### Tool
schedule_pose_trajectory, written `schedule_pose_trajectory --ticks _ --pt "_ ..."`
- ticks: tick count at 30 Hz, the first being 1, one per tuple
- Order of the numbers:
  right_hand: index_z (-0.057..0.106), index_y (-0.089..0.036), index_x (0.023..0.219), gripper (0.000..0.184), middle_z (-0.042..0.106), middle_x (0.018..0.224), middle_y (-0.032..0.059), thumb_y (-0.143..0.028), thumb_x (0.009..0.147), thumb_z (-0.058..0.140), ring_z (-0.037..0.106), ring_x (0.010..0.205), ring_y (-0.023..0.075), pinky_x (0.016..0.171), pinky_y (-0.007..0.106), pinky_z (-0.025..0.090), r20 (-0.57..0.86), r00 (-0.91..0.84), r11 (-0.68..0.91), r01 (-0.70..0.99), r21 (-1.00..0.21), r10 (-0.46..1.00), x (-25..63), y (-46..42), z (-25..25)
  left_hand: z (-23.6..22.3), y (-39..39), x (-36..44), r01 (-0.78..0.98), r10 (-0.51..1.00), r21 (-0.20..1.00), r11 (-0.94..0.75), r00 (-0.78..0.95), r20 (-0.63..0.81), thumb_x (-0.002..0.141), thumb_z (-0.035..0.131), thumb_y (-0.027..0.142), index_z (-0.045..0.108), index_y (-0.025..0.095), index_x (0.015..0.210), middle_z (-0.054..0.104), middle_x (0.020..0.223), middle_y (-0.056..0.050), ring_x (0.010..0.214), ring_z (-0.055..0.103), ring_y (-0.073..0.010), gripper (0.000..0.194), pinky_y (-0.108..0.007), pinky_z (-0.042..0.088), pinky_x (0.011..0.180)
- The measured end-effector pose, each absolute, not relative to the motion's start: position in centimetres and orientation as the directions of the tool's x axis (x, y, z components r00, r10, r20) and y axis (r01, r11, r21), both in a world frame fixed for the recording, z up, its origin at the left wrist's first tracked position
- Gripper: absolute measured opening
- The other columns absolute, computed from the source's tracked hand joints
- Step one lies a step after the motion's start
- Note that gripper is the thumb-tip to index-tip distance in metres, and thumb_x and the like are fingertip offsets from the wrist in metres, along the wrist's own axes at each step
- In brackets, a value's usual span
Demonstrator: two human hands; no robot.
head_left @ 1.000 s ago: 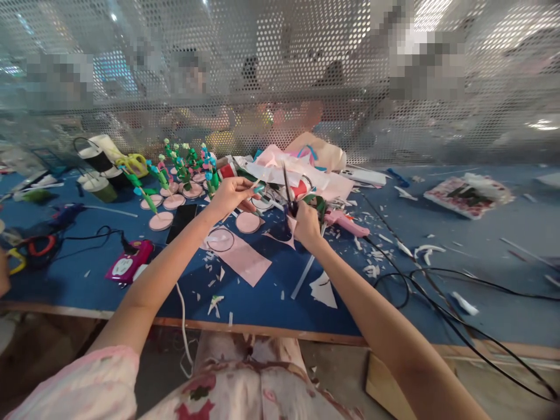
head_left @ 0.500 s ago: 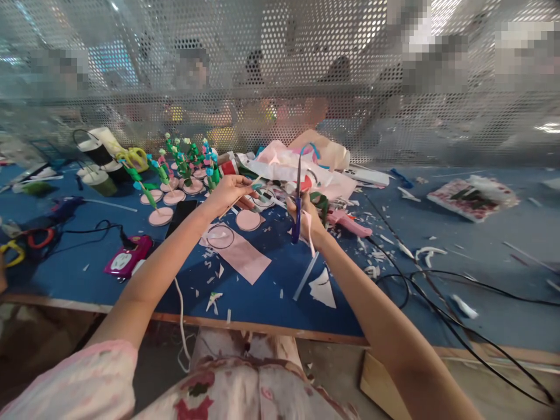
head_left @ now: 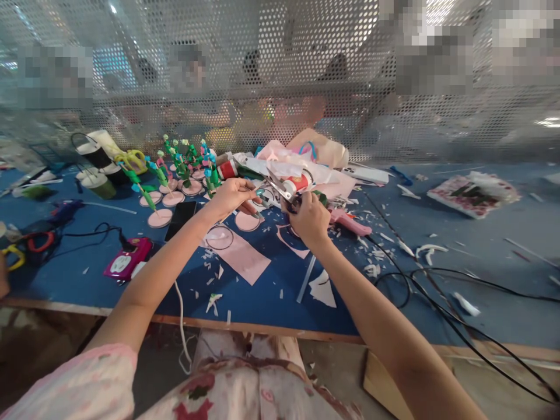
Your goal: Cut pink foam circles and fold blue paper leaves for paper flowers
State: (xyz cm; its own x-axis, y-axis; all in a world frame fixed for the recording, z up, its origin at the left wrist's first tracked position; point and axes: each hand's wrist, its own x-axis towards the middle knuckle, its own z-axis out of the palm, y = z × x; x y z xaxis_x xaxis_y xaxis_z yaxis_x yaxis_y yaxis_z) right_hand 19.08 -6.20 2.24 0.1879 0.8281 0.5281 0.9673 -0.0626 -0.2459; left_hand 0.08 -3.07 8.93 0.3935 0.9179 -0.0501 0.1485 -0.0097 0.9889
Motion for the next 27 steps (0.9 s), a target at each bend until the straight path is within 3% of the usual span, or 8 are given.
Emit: schedule_pose_trajectory --ticks 9,16,27 --pt "0.056 -0.008 0.103 0.055 0.06 0.098 0.0206 -0.057 0.087 0.035 0.056 0.09 0.0314 0.061 0.032 0.035 0.521 0.142 -0.064 0.984 -0.164 0.841 18.92 -6.43 2.35 8.54 -2.99 0.18 0.154 0.917 0.988 -0.005 0.394 -0.056 0.081 0.062 0.016 0.053 0.013 0.08 0.071 0.069 -0.003 0.046 0.063 -0.0107 0.01 -0.025 0.057 0.051" --pt "0.056 -0.009 0.104 0.051 0.06 0.099 0.0192 -0.054 0.088 0.037 0.056 0.088 0.0294 0.059 0.031 0.033 0.509 0.141 -0.072 0.986 -0.152 0.849 18.85 -6.51 2.45 8.78 -3.59 0.51 0.163 0.911 0.986 -0.018 0.41 -0.051 0.084 0.055 0.011 0.053 0.013 0.08 0.071 0.069 -0.004 0.043 0.062 -0.0104 0.005 -0.024 0.055 0.048" --pt "0.061 -0.011 0.102 0.047 0.064 0.096 0.016 -0.05 0.088 0.039 0.059 0.08 0.0259 0.054 0.029 0.027 0.493 0.117 -0.068 0.991 -0.116 0.862 18.59 -6.64 2.76 8.76 -3.6 0.36 0.155 0.906 0.983 -0.101 0.422 0.027 0.081 0.059 0.013 0.051 0.013 0.075 0.069 0.064 -0.002 0.042 0.061 -0.0101 0.01 -0.022 0.053 0.045"
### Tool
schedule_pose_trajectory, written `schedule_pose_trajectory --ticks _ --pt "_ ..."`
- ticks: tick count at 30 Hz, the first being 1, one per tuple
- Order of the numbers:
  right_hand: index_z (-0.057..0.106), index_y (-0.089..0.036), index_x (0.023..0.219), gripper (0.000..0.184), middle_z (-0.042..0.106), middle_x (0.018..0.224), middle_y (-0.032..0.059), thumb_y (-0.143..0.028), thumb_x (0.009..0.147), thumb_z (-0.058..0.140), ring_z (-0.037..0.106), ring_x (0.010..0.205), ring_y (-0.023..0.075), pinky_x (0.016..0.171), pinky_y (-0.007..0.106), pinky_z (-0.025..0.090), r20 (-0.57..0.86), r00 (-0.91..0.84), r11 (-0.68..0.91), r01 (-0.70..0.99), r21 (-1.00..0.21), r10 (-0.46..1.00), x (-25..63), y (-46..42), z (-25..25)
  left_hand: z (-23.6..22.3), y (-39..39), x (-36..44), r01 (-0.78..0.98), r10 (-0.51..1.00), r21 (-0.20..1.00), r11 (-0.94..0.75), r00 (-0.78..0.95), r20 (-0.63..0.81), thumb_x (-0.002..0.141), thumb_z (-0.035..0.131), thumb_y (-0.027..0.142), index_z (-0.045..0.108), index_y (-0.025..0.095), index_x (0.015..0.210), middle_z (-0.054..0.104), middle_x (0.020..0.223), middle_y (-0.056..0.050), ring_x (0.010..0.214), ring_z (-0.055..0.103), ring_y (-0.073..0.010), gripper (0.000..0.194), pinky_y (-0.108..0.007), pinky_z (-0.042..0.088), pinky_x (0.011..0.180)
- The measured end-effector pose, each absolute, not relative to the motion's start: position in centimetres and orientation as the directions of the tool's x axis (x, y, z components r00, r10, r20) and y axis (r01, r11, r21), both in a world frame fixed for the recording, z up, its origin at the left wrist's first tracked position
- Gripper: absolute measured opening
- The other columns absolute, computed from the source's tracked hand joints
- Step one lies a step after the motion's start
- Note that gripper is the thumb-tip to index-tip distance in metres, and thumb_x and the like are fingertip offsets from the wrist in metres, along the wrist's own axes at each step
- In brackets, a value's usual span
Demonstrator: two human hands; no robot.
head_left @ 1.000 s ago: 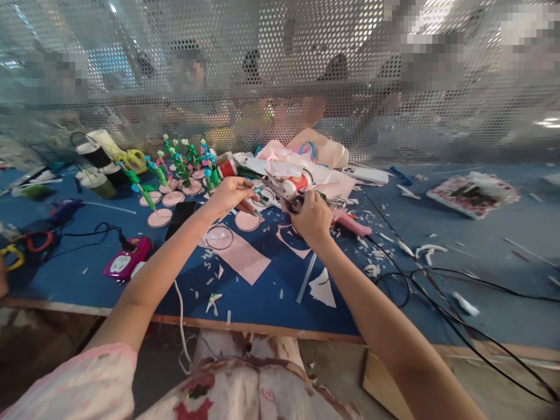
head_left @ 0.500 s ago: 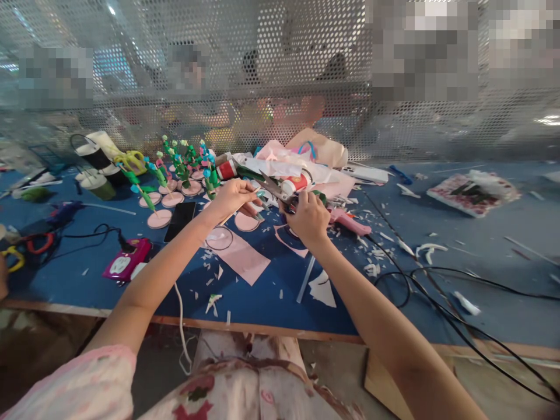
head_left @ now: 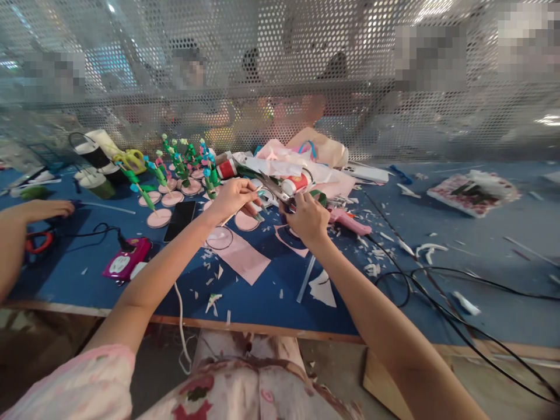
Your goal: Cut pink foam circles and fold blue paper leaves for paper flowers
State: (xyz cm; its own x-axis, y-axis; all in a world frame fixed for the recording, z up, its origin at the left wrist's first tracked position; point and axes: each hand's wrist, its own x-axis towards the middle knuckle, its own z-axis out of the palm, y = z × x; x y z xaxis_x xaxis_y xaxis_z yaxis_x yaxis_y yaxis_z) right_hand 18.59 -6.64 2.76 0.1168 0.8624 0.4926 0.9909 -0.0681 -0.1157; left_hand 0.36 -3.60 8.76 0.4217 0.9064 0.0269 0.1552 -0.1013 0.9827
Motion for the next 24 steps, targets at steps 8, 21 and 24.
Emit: schedule_pose_trajectory --ticks 8,21,24 --pt "0.06 -0.009 0.111 0.047 0.065 0.099 0.0189 -0.046 0.091 0.039 0.063 0.08 0.0271 0.057 0.03 0.035 0.361 0.189 -0.144 0.978 -0.149 0.913 18.8 -6.6 3.3 8.5 -3.0 -0.1 0.107 0.906 0.984 -0.142 0.416 0.085 0.08 0.062 0.018 0.054 0.012 0.08 0.072 0.075 -0.006 0.045 0.063 -0.0106 0.01 -0.021 0.053 0.044" --pt "0.068 -0.004 0.093 0.029 0.069 0.091 0.023 -0.028 0.081 0.054 0.066 0.089 0.0304 0.068 0.03 0.045 0.147 0.28 -0.237 0.938 -0.254 0.949 19.5 -6.1 2.9 9.3 -3.2 0.1 0.05 0.927 0.996 -0.079 0.371 0.055 0.07 0.075 0.026 0.056 0.012 0.079 0.068 0.065 -0.002 0.051 0.065 -0.0117 0.025 -0.023 0.053 0.053" --pt "0.068 -0.003 0.092 0.035 0.069 0.088 0.0238 -0.034 0.081 0.055 0.066 0.089 0.0326 0.07 0.032 0.046 0.144 0.243 -0.198 0.942 -0.272 0.959 19.2 -6.3 2.6 8.7 -2.2 -0.2 0.038 0.936 0.985 -0.166 0.322 0.145 0.061 0.081 0.024 0.062 0.012 0.075 0.067 0.062 0.0 0.059 0.065 -0.011 0.026 -0.021 0.051 0.058"
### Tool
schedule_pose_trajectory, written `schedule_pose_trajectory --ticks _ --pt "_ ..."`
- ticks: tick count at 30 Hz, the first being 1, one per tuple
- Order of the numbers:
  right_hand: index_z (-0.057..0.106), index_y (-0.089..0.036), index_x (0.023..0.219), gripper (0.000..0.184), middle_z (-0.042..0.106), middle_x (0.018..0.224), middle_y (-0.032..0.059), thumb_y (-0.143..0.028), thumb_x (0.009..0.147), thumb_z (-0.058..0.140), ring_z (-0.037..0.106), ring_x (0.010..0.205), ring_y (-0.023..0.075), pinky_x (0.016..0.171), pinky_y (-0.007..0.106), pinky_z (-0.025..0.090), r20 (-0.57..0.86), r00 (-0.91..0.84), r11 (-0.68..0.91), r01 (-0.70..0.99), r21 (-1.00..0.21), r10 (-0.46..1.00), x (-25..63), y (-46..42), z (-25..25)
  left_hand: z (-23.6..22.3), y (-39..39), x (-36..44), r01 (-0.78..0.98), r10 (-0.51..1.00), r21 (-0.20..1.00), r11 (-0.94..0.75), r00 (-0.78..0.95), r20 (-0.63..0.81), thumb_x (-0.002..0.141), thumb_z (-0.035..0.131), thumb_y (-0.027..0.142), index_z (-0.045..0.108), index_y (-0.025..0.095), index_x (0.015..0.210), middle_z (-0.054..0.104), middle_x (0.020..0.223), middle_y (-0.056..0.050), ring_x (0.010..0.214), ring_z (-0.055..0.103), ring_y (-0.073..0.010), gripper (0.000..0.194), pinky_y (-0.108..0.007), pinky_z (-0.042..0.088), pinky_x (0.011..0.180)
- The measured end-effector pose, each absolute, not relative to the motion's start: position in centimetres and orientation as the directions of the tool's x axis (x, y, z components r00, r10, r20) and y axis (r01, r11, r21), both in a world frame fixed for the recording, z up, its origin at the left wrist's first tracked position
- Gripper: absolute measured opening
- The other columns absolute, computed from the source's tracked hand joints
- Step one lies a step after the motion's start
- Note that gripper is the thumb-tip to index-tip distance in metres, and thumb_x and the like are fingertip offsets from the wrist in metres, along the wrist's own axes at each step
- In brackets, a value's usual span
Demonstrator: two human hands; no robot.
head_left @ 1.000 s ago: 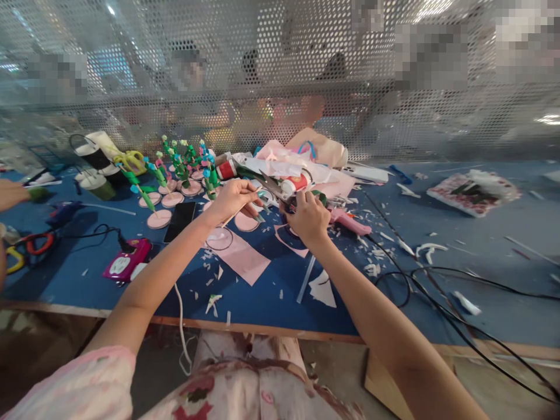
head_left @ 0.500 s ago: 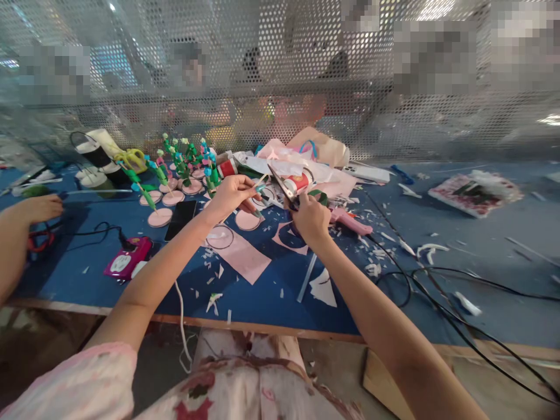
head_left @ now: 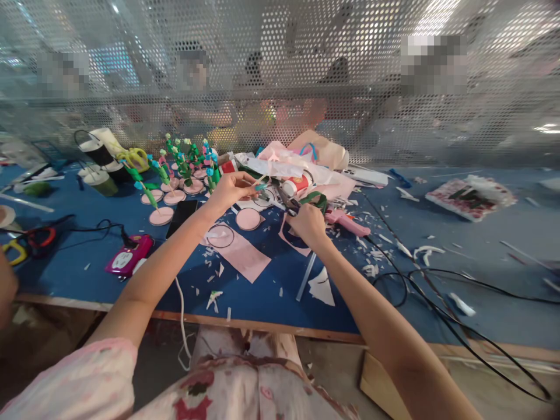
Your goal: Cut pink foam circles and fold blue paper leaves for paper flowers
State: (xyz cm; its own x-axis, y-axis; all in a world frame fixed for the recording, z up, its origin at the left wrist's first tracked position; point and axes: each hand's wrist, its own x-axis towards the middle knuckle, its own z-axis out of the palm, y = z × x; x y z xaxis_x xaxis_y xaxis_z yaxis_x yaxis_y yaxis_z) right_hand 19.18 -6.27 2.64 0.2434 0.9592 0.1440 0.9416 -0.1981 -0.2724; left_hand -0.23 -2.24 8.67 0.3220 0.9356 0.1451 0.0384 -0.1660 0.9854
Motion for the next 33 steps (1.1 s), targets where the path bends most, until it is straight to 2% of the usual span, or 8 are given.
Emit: schedule_pose_trajectory --ticks 8,14,18,21,24,27,30,33 --pt "0.052 0.001 0.11 0.038 0.057 0.109 0.0277 -0.023 0.081 0.057 0.06 0.098 0.0326 0.079 0.037 0.047 0.302 0.231 -0.147 0.95 -0.277 0.925 18.1 -6.5 1.6 8.2 -1.1 -0.6 -0.071 0.989 0.996 -0.049 0.133 0.058 0.067 0.073 0.009 0.066 0.012 0.071 0.06 0.059 0.003 0.057 0.058 -0.0084 0.009 -0.026 0.054 0.062" --pt "0.058 0.0 0.105 0.033 0.057 0.105 0.0264 -0.02 0.079 0.049 0.049 0.102 0.0375 0.081 0.045 0.044 0.468 0.129 -0.025 0.975 -0.22 0.874 18.0 -7.4 2.6 8.3 -0.9 -0.7 -0.219 0.995 0.975 0.045 0.101 -0.023 0.076 0.06 0.0 0.062 0.011 0.072 0.063 0.061 0.001 0.058 0.063 -0.0105 0.012 -0.032 0.057 0.067" --pt "0.06 -0.007 0.112 0.036 0.06 0.114 0.0188 -0.023 0.084 0.043 0.046 0.11 0.0328 0.089 0.043 0.039 0.567 -0.169 0.271 0.958 -0.099 0.806 17.8 -7.8 2.9 8.2 -0.9 -0.7 -0.225 0.993 0.973 0.041 0.118 -0.015 0.077 0.06 0.0 0.061 0.011 0.073 0.065 0.063 0.0 0.06 0.066 -0.0126 0.011 -0.032 0.057 0.068" --pt "0.066 -0.012 0.105 0.036 0.065 0.109 0.014 -0.031 0.089 0.04 0.049 0.11 0.0293 0.092 0.041 0.036 0.451 -0.373 0.411 0.911 0.016 0.811 17.8 -7.7 2.9 8.2 -0.8 -0.8 -0.189 0.988 0.981 0.034 0.155 -0.004 0.078 0.061 0.003 0.062 0.011 0.074 0.066 0.065 -0.001 0.061 0.067 -0.0128 0.009 -0.032 0.057 0.07" --pt "0.07 -0.013 0.08 0.046 0.069 0.086 0.0136 -0.041 0.092 0.035 0.06 0.088 0.0262 0.076 0.034 0.041 0.252 -0.324 0.327 0.945 0.031 0.912 18.1 -7.5 3.4 8.4 -0.9 -1.1 -0.093 0.982 0.996 0.015 0.187 0.003 0.078 0.063 0.006 0.063 0.011 0.076 0.066 0.065 -0.001 0.06 0.066 -0.0117 0.005 -0.031 0.057 0.072" --pt "0.07 -0.013 0.076 0.052 0.07 0.08 0.014 -0.043 0.093 0.031 0.063 0.074 0.0239 0.061 0.03 0.039 0.169 -0.185 0.182 0.983 0.029 0.968 18.7 -7.3 4.0 8.7 -0.9 -1.4 0.062 0.979 0.998 -0.03 0.204 0.017 0.073 0.068 0.008 0.064 0.01 0.075 0.065 0.061 0.0 0.058 0.064 -0.0103 0.005 -0.03 0.056 0.072" --pt "0.069 -0.013 0.079 0.047 0.069 0.081 0.0142 -0.039 0.092 0.031 0.063 0.077 0.0255 0.063 0.031 0.04 0.231 -0.101 0.101 0.995 0.012 0.968 19.5 -7.1 4.0 8.7 -0.9 -1.6 0.181 0.974 0.979 -0.096 0.22 0.055 0.069 0.071 0.008 0.064 0.01 0.072 0.063 0.059 0.001 0.056 0.062 -0.0103 0.008 -0.029 0.055 0.068" --pt "0.067 -0.012 0.089 0.038 0.067 0.093 0.015 -0.034 0.091 0.037 0.058 0.095 0.0279 0.078 0.034 0.042 0.374 -0.158 0.185 0.982 -0.037 0.914 19.7 -6.9 3.5 8.6 -0.8 -1.7 0.246 0.965 0.956 -0.162 0.243 0.101 0.069 0.068 0.006 0.064 0.011 0.072 0.062 0.059 0.001 0.054 0.062 -0.0121 0.007 -0.029 0.054 0.062"
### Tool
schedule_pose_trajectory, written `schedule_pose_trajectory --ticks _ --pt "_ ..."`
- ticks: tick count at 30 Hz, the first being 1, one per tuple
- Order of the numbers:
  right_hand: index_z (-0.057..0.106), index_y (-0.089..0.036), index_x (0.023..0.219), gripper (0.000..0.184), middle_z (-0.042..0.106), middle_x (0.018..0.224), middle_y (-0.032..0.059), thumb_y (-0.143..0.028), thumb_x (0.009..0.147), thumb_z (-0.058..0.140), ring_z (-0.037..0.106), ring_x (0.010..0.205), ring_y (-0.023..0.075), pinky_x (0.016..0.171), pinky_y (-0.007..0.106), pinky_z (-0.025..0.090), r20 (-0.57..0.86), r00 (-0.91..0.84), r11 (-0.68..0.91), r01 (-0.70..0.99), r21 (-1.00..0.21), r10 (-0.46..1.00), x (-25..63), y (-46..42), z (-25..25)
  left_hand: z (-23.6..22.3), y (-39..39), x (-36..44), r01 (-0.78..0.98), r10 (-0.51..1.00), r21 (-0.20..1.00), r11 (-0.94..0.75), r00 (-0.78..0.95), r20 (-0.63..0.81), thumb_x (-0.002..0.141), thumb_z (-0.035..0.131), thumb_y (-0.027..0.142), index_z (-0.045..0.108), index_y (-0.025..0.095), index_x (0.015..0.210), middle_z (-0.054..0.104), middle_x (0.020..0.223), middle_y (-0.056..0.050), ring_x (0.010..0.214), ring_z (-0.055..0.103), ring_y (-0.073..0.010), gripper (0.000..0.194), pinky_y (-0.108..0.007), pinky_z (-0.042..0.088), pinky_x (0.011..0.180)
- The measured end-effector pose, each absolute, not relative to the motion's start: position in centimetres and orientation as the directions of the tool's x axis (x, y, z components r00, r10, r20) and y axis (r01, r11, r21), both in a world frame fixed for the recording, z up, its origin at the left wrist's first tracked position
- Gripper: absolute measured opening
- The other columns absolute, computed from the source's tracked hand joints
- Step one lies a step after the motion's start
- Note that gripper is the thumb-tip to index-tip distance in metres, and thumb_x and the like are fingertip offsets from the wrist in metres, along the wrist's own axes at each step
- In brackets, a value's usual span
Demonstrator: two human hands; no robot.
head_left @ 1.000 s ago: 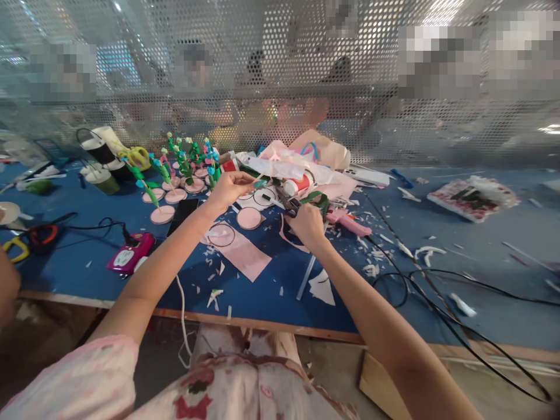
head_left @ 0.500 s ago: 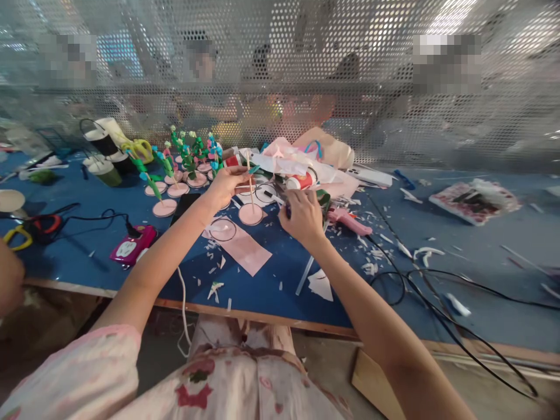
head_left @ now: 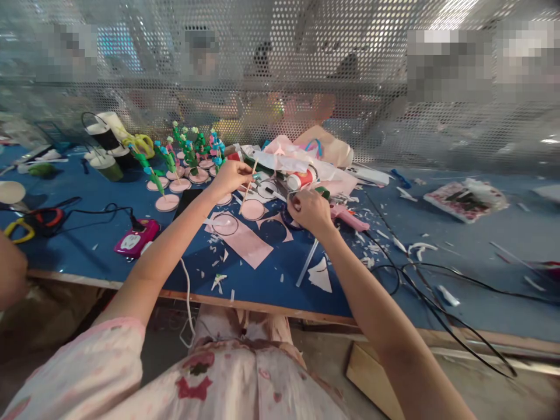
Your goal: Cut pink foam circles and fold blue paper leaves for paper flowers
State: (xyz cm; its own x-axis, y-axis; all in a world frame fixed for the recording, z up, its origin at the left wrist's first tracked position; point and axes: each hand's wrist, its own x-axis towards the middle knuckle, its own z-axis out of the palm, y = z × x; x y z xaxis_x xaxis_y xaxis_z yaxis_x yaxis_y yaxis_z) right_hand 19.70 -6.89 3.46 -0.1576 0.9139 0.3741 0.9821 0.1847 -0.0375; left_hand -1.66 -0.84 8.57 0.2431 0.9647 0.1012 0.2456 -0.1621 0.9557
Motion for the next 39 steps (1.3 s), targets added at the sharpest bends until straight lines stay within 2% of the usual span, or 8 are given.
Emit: schedule_pose_trajectory --ticks 5,13,19,22,28,31,35,39 --pt "0.06 -0.013 0.11 0.031 0.061 0.114 0.0133 -0.029 0.087 0.047 0.048 0.11 0.0264 0.095 0.039 0.037 0.343 -0.506 0.553 0.831 -0.05 0.791 18.8 -6.9 1.9 8.7 -0.8 -2.0 0.367 0.949 0.891 -0.265 0.261 0.175 0.067 0.069 0.009 0.066 0.012 0.074 0.062 0.062 -0.001 0.053 0.061 -0.0133 0.008 -0.03 0.054 0.062" --pt "0.061 -0.008 0.101 0.028 0.059 0.105 0.0165 -0.028 0.085 0.05 0.053 0.1 0.0267 0.084 0.035 0.042 0.232 -0.591 0.6 0.799 0.035 0.773 17.8 -7.0 0.8 8.6 -0.3 -2.9 0.429 0.936 0.844 -0.322 0.278 0.216 0.069 0.068 0.014 0.062 0.014 0.065 0.062 0.062 -0.001 0.052 0.06 -0.0129 0.007 -0.029 0.052 0.065" --pt "0.06 -0.008 0.099 0.023 0.059 0.101 0.0157 -0.021 0.083 0.048 0.052 0.096 0.0254 0.082 0.035 0.041 0.25 -0.586 0.599 0.8 0.028 0.771 17.4 -7.0 0.3 6.5 -1.2 -0.6 0.327 0.92 0.933 -0.147 0.392 0.008 0.075 0.06 0.009 0.054 0.012 0.06 0.061 0.059 -0.001 0.05 0.062 -0.0135 0.017 -0.028 0.053 0.056" --pt "0.06 -0.011 0.09 0.021 0.06 0.094 0.014 -0.025 0.085 0.046 0.051 0.093 0.0253 0.083 0.036 0.04 0.323 -0.517 0.566 0.821 -0.076 0.792 17.5 -7.0 0.2 6.1 -2.2 0.5 0.249 0.897 0.962 -0.111 0.442 -0.011 0.075 0.062 0.009 0.05 0.013 0.059 0.059 0.058 0.0 0.055 0.063 -0.0137 0.019 -0.028 0.054 0.058" --pt "0.061 -0.015 0.081 0.036 0.064 0.084 0.0083 -0.032 0.092 0.03 0.053 0.085 0.0203 0.082 0.033 0.041 0.416 -0.349 0.529 0.7 -0.48 0.84 17.6 -7.5 0.7 5.4 -2.9 1.8 -0.119 0.941 0.992 -0.029 0.332 0.068 0.069 0.074 0.021 0.052 0.014 0.07 0.058 0.061 0.004 0.062 0.064 -0.0118 0.023 -0.029 0.055 0.067" --pt "0.062 -0.017 0.074 0.034 0.066 0.078 0.006 -0.035 0.091 0.038 0.056 0.083 0.0185 0.078 0.028 0.043 0.365 -0.3 0.458 0.73 -0.507 0.881 16.8 -7.9 1.0 5.1 -2.8 2.0 -0.166 0.946 0.984 -0.062 0.305 0.111 0.065 0.077 0.027 0.053 0.014 0.069 0.056 0.063 0.004 0.063 0.062 -0.0107 0.027 -0.028 0.054 0.069" --pt "0.063 -0.016 0.07 0.04 0.067 0.075 0.0064 -0.025 0.094 0.032 0.059 0.082 0.0154 0.075 0.022 0.043 0.259 -0.226 0.312 0.878 -0.363 0.939 15.9 -8.2 1.1 6.1 -2.5 1.0 0.167 0.92 0.96 -0.223 0.362 0.151 0.068 0.073 0.035 0.058 0.014 0.069 0.06 0.07 -0.001 0.069 0.062 -0.0159 0.026 -0.029 0.052 0.067" --pt "0.067 -0.014 0.075 0.039 0.068 0.077 0.0118 -0.03 0.093 0.035 0.062 0.078 0.0195 0.067 0.025 0.043 0.202 -0.136 0.187 0.947 -0.26 0.97 15.9 -8.2 1.2 7.9 -2.6 -0.7 0.697 0.919 0.605 -0.385 0.353 0.177 0.066 0.075 0.027 0.063 0.013 0.082 0.066 0.082 -0.01 0.087 0.063 -0.0267 0.024 -0.034 0.046 0.08"
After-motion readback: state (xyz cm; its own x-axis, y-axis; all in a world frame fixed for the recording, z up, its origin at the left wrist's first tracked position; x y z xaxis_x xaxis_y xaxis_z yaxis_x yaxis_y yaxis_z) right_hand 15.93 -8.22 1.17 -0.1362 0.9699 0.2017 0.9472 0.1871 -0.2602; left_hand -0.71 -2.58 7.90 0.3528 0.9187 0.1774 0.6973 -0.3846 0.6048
